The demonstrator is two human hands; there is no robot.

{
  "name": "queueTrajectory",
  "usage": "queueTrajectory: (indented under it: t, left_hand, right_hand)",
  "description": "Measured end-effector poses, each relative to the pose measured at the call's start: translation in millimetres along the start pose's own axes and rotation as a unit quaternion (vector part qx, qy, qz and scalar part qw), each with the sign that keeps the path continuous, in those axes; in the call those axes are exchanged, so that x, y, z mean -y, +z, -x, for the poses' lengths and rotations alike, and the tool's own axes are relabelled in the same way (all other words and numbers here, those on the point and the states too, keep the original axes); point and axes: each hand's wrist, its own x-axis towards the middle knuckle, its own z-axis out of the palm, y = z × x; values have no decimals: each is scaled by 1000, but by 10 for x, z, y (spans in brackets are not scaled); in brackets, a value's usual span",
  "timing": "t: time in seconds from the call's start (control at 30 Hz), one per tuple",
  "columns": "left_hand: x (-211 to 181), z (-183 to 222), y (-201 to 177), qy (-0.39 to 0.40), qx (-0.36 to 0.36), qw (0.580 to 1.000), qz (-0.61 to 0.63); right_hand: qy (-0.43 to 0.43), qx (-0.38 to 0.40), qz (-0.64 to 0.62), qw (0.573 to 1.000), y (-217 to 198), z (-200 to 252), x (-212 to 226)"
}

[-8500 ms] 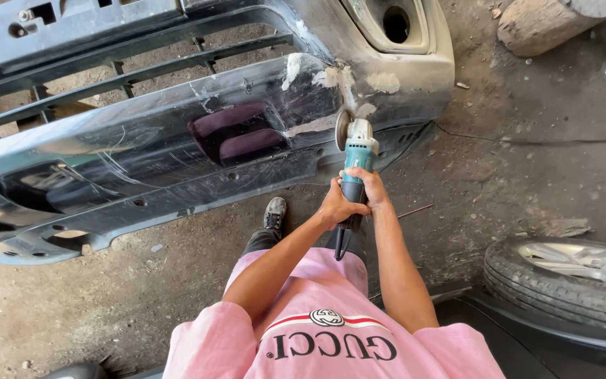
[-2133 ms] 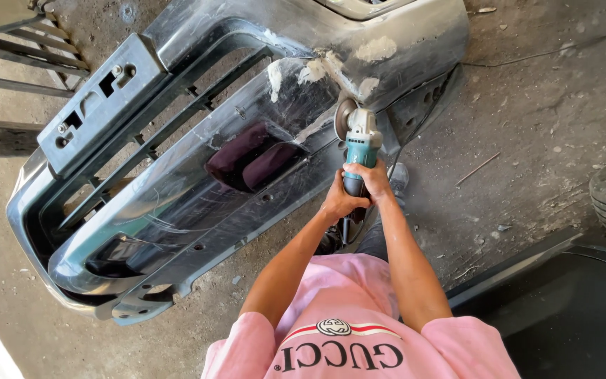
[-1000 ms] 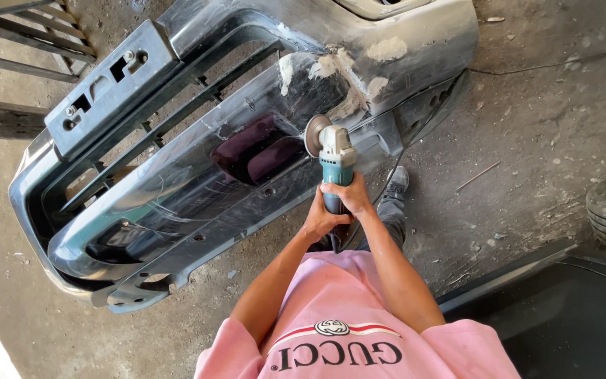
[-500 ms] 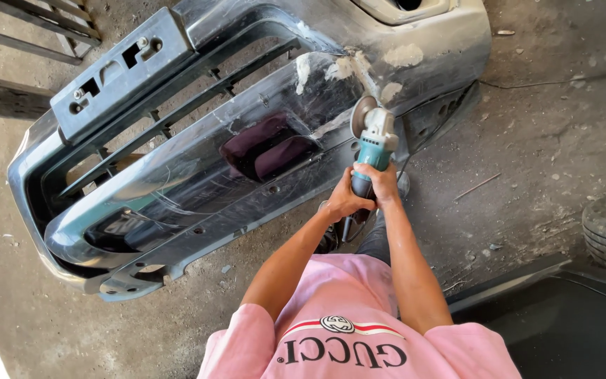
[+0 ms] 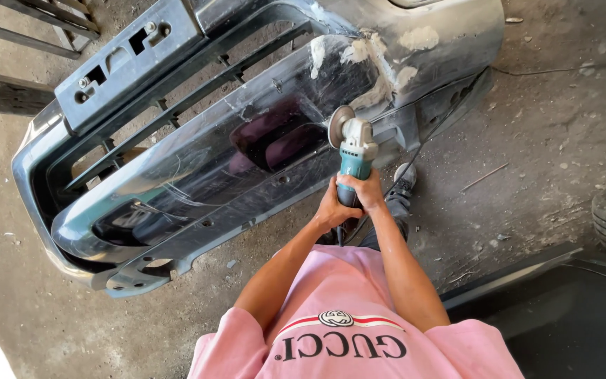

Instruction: Grinding and smoothing out repair filler on a car bumper using an angle grinder.

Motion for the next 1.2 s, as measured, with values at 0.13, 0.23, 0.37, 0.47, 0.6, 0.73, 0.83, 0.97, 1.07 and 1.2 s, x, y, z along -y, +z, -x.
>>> queueTrajectory:
  t: [0.13, 0.23, 0.37, 0.47, 0.6, 0.73, 0.83, 0.97, 1.07, 1.2]
  left_hand:
    - [40, 120, -116, -7, -1, 1000, -5]
    - [101, 195, -168, -5, -2, 1000, 12]
    - [198, 204, -178, 7, 0, 999, 34]
    - [259, 140, -134, -11, 10, 999, 50]
    - [219, -12, -74, -15, 13, 1000, 18]
    - [240, -205, -1, -16, 17, 1000, -8]
    - [240, -216, -11, -58, 18, 997, -50]
    - [414, -78, -73, -44, 3, 998, -44]
    - [387, 107, -149, -48, -20, 998, -33]
    - [552, 225, -173, -32, -6, 997, 70]
  right_hand:
    - [-25, 16, 22, 999, 157, 73, -48]
    - [-23, 31, 15, 999, 220, 111, -119]
    - [-31, 26, 29, 999, 240, 163, -150]
    - [-26, 24, 30, 999, 167, 122, -185]
    - [-25, -9, 15, 1000, 24, 40, -251]
    - [-9, -39, -20, 999, -93, -56, -199]
    - [-14, -30, -19, 999, -108, -71, -221]
    - [18, -11, -20, 1000, -12, 0, -397]
    - [-28, 8, 49, 998, 126, 102, -401]
    - [-41, 27, 107, 993, 262, 196, -340]
